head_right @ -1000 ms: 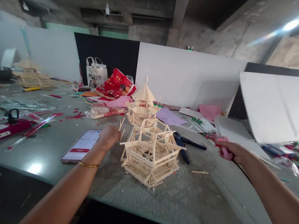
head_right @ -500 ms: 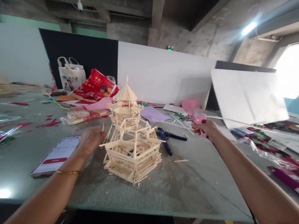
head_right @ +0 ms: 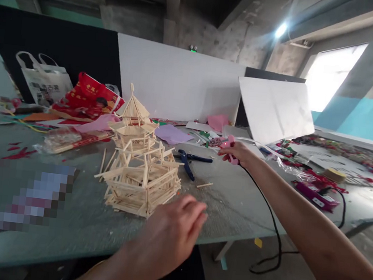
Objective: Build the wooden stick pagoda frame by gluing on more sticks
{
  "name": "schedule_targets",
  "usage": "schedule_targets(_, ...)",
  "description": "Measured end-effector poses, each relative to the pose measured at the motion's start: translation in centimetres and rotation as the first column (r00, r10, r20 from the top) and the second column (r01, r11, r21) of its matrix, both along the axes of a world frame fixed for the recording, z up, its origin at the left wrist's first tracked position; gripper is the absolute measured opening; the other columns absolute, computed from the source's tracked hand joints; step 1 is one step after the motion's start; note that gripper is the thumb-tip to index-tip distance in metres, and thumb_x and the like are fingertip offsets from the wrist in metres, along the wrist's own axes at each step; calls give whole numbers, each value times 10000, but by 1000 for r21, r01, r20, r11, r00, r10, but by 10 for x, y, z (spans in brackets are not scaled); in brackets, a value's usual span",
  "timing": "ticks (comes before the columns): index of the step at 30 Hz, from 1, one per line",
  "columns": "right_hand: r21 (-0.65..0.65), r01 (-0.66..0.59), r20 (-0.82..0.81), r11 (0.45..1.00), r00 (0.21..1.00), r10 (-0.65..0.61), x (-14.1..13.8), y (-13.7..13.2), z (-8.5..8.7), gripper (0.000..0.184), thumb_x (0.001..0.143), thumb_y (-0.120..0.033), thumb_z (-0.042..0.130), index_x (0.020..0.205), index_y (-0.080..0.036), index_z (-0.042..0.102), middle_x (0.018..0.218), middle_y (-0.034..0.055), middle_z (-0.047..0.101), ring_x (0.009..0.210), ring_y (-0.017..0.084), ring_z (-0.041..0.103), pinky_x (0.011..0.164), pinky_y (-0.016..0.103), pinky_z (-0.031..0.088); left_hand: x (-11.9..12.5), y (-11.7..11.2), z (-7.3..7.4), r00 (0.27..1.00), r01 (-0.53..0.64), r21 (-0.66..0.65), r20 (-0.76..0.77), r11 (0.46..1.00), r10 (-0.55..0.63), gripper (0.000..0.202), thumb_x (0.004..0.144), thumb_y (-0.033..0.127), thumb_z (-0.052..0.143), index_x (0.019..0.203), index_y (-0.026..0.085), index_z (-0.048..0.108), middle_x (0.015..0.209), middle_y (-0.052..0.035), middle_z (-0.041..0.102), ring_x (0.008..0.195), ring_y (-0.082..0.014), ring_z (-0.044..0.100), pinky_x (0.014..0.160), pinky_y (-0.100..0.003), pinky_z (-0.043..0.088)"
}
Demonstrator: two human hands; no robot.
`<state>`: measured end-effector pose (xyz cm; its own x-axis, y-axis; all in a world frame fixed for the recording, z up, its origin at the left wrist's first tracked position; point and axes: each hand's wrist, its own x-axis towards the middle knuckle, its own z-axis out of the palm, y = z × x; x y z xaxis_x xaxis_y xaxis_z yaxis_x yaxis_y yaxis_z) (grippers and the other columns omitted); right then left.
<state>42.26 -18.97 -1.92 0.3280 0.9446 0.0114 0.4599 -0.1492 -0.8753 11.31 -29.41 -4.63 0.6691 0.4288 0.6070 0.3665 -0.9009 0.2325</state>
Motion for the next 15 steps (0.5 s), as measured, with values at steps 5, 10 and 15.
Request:
schedule_targets(5,27,16,92,999,996,-19,-7,-17,8,199,600,-227,771,630,-83,638,434,25,554,365,92,460,319,166,281,90,32,-37,934,-75,64,-346,995,93,198,784,19,489,930,56,617,865,-154,659,810,-211,640,625,-282,512)
schedule_targets(10,29,1,105,1000,994,-4,-9,-37,7,232,552,-297,730,622,-89,655,455,52,581,366,99,450,327,179,281,96,53,-53,952,-76,-21,-298,997,66,296,796,-52,450,1045,-9,603,1115,-242,611,1151,-278,527,947,-399,430)
schedule_targets(15,104,-6,67,995,998,-1,-10,-58,-5,283,590,-373,714,644,-102,653,435,17,542,381,91,424,360,188,292,85,49,-58,984,-119,-270,-160,956,77,373,778,-81,409,1112,-15,562,1204,-281,549,1225,-337,449,939,-486,411)
